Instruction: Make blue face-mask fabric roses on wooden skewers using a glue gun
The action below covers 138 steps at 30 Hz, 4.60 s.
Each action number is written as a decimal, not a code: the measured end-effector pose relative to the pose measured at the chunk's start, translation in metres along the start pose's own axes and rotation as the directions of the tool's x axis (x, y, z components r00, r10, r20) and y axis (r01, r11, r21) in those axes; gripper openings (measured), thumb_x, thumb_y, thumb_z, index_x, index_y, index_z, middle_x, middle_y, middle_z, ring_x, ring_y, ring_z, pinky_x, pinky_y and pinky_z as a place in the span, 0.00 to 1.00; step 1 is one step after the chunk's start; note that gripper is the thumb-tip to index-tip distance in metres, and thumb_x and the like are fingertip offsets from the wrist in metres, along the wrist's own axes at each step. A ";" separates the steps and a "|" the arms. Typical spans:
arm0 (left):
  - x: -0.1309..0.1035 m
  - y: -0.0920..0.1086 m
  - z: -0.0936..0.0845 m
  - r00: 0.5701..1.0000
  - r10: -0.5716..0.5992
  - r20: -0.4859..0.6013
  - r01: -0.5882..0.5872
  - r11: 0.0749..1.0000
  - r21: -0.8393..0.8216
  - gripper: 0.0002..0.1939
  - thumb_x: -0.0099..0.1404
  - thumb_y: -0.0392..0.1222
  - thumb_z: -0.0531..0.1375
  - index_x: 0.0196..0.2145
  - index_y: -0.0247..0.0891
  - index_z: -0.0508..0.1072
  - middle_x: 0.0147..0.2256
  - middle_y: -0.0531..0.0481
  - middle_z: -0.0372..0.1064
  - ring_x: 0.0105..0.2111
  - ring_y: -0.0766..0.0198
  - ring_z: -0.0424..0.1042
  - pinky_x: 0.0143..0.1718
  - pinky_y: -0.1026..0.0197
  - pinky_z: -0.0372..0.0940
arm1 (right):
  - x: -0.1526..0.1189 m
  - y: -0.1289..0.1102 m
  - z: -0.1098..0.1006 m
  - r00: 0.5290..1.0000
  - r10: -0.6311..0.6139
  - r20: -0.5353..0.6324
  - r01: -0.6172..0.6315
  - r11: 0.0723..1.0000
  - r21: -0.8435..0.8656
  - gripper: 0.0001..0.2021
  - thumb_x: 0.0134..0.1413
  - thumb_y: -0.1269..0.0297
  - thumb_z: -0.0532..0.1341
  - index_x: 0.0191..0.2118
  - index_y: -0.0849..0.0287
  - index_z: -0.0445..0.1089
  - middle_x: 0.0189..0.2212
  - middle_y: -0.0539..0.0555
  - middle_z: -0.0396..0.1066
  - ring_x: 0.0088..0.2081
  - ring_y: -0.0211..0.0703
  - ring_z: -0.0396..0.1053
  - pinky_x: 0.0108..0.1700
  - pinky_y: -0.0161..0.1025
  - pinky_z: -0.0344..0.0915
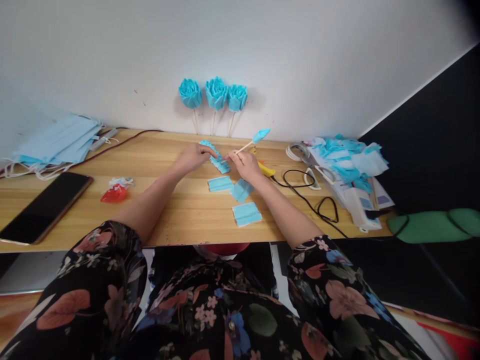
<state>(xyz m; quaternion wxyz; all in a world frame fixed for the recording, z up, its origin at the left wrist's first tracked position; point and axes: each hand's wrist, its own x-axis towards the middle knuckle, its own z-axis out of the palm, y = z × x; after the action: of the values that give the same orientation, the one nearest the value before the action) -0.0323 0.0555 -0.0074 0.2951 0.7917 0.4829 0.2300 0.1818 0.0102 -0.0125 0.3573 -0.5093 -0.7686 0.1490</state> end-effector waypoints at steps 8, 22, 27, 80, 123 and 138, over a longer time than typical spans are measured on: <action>-0.013 0.008 0.003 0.996 -0.008 0.088 -0.013 0.973 0.230 0.21 0.64 0.37 0.54 0.46 0.47 0.84 0.43 0.51 0.82 0.39 0.60 0.77 0.40 0.63 0.65 | 0.001 0.001 0.012 0.998 -0.015 -0.063 0.012 0.999 -0.048 0.19 0.72 0.58 0.51 0.39 0.56 0.79 0.40 0.54 0.82 0.44 0.45 0.79 0.49 0.40 0.69; -0.028 0.016 0.011 0.997 -0.011 0.071 -0.013 0.945 0.327 0.21 0.68 0.38 0.53 0.50 0.50 0.82 0.50 0.52 0.80 0.45 0.57 0.79 0.45 0.61 0.68 | -0.012 -0.008 0.006 0.968 -0.002 -0.252 0.056 0.977 0.208 0.27 0.70 0.43 0.46 0.32 0.55 0.72 0.26 0.50 0.77 0.30 0.40 0.77 0.39 0.40 0.71; -0.028 0.018 0.011 0.997 -0.002 0.075 -0.024 0.936 0.352 0.22 0.68 0.38 0.53 0.51 0.51 0.81 0.51 0.52 0.80 0.47 0.57 0.78 0.45 0.61 0.68 | -0.010 -0.004 0.013 0.989 -0.006 -0.145 0.029 0.987 0.160 0.27 0.70 0.42 0.46 0.30 0.55 0.70 0.25 0.50 0.76 0.28 0.39 0.75 0.38 0.41 0.72; -0.031 0.017 0.014 0.993 0.058 0.098 -0.089 0.934 0.347 0.20 0.70 0.37 0.54 0.51 0.51 0.81 0.53 0.52 0.78 0.48 0.53 0.78 0.46 0.57 0.67 | -0.014 -0.015 0.002 0.931 0.129 -0.341 -0.014 0.947 0.321 0.27 0.72 0.44 0.42 0.36 0.55 0.70 0.34 0.55 0.79 0.32 0.41 0.76 0.39 0.42 0.74; -0.030 0.010 0.014 0.994 0.090 0.069 -0.108 0.939 0.325 0.19 0.70 0.38 0.54 0.48 0.52 0.83 0.50 0.53 0.80 0.46 0.56 0.79 0.43 0.59 0.68 | -0.008 0.005 0.011 0.970 0.042 -0.241 0.016 0.971 0.237 0.26 0.69 0.41 0.47 0.30 0.54 0.70 0.27 0.49 0.77 0.27 0.37 0.75 0.34 0.39 0.72; -0.033 0.018 0.008 0.995 0.050 0.092 -0.075 0.951 0.300 0.21 0.69 0.37 0.53 0.49 0.50 0.82 0.50 0.52 0.80 0.45 0.56 0.78 0.44 0.59 0.68 | -0.018 -0.001 0.005 0.992 0.060 -0.109 -0.042 0.986 0.163 0.28 0.69 0.42 0.47 0.27 0.55 0.69 0.24 0.49 0.76 0.23 0.37 0.72 0.34 0.40 0.73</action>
<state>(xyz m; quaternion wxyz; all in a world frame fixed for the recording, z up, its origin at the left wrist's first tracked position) -0.0300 0.0169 -0.0031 0.1824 0.8514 0.4745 0.1291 0.1812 -0.0059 -0.0228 0.4362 -0.5060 -0.7193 0.1905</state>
